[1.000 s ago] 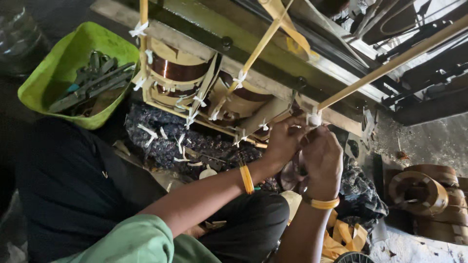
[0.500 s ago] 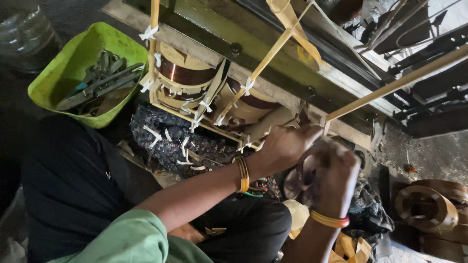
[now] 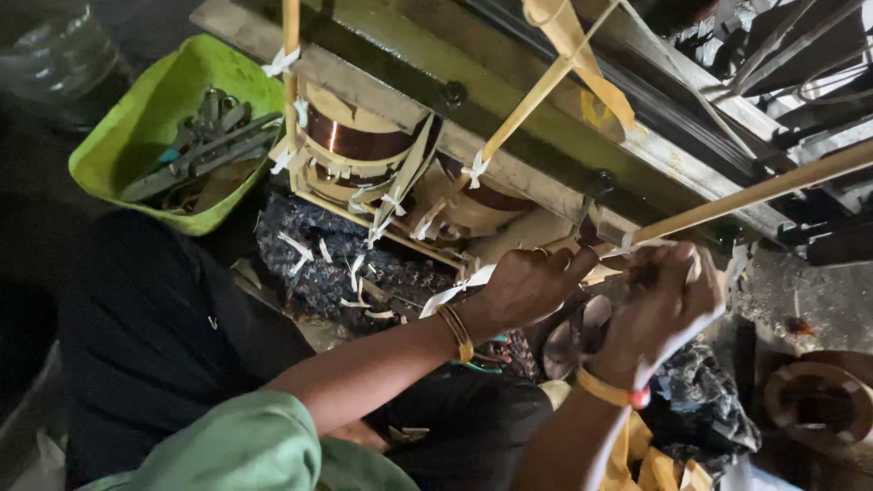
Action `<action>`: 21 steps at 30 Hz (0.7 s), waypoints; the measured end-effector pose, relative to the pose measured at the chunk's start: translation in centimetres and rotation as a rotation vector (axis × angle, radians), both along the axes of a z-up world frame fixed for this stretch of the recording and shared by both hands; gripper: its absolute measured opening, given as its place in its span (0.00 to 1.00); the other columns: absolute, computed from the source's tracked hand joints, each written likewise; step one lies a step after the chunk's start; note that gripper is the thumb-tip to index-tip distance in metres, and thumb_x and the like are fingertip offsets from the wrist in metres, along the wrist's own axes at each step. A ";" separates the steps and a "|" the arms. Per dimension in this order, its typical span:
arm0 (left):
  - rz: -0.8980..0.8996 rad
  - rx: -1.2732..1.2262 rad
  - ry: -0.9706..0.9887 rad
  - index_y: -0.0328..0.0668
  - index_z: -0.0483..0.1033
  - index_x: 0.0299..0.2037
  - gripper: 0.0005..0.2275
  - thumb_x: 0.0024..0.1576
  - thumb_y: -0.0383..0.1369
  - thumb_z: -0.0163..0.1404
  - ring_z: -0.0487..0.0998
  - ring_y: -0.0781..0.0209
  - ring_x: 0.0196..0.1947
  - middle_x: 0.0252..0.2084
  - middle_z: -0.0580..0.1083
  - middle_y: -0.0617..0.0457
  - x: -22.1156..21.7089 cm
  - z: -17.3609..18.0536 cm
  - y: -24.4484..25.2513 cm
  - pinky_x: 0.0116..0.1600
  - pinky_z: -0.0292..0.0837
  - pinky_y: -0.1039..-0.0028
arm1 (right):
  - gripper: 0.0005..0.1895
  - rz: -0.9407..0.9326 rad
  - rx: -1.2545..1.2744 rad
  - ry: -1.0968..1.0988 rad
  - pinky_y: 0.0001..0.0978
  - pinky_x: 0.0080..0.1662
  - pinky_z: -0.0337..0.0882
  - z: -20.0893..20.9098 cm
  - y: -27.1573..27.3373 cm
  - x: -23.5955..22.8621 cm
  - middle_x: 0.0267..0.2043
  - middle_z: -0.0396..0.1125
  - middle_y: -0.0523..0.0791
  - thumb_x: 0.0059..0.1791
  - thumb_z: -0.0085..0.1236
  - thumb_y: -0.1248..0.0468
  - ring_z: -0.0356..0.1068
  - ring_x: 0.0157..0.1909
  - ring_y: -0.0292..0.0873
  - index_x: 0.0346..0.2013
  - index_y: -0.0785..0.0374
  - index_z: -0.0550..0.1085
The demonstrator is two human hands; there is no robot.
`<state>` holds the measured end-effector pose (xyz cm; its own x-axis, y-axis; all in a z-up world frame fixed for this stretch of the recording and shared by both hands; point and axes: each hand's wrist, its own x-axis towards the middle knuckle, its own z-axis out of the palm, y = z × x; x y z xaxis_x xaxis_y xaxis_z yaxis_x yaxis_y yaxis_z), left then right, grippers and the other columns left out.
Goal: The person sits on the floor and uses pliers to strip and adjust white plastic ties on a wooden-framed electrical device with copper coils. They repeatedly cut and reposition the ties to secure components.
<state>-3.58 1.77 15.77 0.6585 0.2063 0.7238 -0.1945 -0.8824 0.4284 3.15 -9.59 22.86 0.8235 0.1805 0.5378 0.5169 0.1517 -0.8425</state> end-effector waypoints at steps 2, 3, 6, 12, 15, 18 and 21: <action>-0.041 -0.143 0.198 0.41 0.71 0.58 0.19 0.57 0.35 0.55 0.78 0.50 0.21 0.27 0.76 0.48 -0.6 1.0 0.2 0.24 0.70 0.60 | 0.10 -0.019 -0.138 -0.190 0.24 0.25 0.59 0.1 -0.3 -0.6 0.40 0.67 0.45 0.63 0.54 0.64 0.61 0.25 0.31 0.45 0.71 0.74; -0.071 -0.220 0.301 0.42 0.71 0.59 0.20 0.58 0.35 0.55 0.79 0.48 0.22 0.25 0.77 0.47 -1.1 1.3 -0.3 0.27 0.72 0.58 | 0.09 0.028 -0.243 -0.221 0.24 0.30 0.63 0.3 -0.8 -0.7 0.43 0.69 0.44 0.63 0.53 0.66 0.64 0.28 0.31 0.44 0.71 0.75; -0.052 -0.392 -0.008 0.42 0.72 0.50 0.12 0.57 0.31 0.57 0.81 0.48 0.33 0.44 0.76 0.46 -2.6 1.7 -2.2 0.38 0.76 0.61 | 0.07 0.111 -0.478 -0.196 0.24 0.37 0.66 0.8 -2.8 -0.8 0.48 0.72 0.43 0.59 0.52 0.70 0.68 0.33 0.32 0.46 0.71 0.77; -0.126 -0.354 -0.286 0.37 0.73 0.52 0.20 0.48 0.32 0.57 0.82 0.50 0.38 0.56 0.70 0.43 -3.0 3.1 -2.8 0.41 0.79 0.68 | 0.15 0.186 -0.821 -0.714 0.36 0.48 0.74 2.8 -3.6 1.1 0.47 0.72 0.49 0.46 0.53 0.78 0.75 0.47 0.48 0.46 0.70 0.78; -0.197 -0.153 -0.338 0.37 0.75 0.48 0.11 0.59 0.33 0.59 0.80 0.55 0.30 0.61 0.71 0.38 -1.7 4.1 -2.3 0.29 0.74 0.71 | 0.14 0.143 -0.807 -0.788 0.38 0.49 0.74 3.0 -3.7 1.9 0.44 0.72 0.51 0.42 0.55 0.78 0.74 0.47 0.52 0.41 0.68 0.78; -0.086 -0.105 -0.184 0.33 0.74 0.57 0.15 0.61 0.29 0.57 0.79 0.56 0.25 0.56 0.72 0.38 -0.7 4.3 -1.7 0.27 0.74 0.69 | 0.14 0.120 -0.784 -0.822 0.37 0.48 0.73 2.4 -4.2 2.4 0.44 0.73 0.52 0.41 0.54 0.80 0.74 0.46 0.52 0.39 0.70 0.78; -0.014 -0.241 -0.285 0.36 0.72 0.56 0.12 0.64 0.26 0.52 0.83 0.53 0.38 0.53 0.75 0.46 -0.7 4.0 -1.6 0.41 0.80 0.73 | 0.16 0.136 -0.696 -0.695 0.34 0.51 0.74 1.4 -4.5 2.2 0.45 0.74 0.50 0.43 0.51 0.83 0.75 0.46 0.46 0.41 0.69 0.79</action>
<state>-4.25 0.15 19.78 0.4411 0.3859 0.8103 -0.3471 -0.7593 0.5505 5.34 -14.09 24.26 0.3140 0.7092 0.6312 0.9446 -0.1668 -0.2826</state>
